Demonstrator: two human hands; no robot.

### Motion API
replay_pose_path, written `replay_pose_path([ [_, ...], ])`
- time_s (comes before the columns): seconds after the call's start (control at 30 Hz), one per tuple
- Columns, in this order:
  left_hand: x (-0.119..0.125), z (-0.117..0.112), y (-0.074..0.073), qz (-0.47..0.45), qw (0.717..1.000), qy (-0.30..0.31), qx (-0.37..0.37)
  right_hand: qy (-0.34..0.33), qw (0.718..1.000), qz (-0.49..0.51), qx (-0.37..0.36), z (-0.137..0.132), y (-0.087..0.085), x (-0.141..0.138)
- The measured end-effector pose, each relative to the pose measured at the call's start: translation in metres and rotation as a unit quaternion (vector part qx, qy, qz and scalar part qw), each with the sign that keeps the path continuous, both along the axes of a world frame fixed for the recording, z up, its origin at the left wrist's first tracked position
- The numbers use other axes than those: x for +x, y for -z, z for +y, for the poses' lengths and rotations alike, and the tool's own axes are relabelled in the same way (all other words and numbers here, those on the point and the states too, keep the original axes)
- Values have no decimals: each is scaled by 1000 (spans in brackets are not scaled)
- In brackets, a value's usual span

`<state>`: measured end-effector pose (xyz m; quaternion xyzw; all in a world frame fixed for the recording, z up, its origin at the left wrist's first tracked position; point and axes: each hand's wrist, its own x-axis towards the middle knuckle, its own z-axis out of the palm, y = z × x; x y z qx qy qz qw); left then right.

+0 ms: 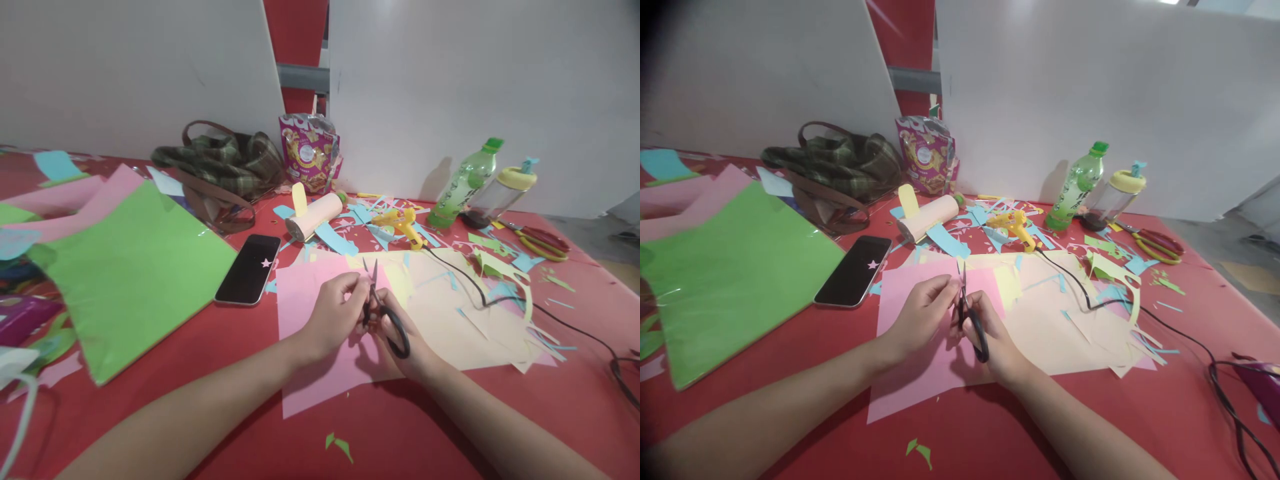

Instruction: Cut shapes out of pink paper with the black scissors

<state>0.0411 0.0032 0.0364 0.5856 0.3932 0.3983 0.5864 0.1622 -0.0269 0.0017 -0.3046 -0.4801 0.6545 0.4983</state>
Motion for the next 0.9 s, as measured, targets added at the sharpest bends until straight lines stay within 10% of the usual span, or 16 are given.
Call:
replay_pose_path([
  [0.9,0,-2,0,117,988,-44,93,14,996,-88,8,-8,-2,-4],
])
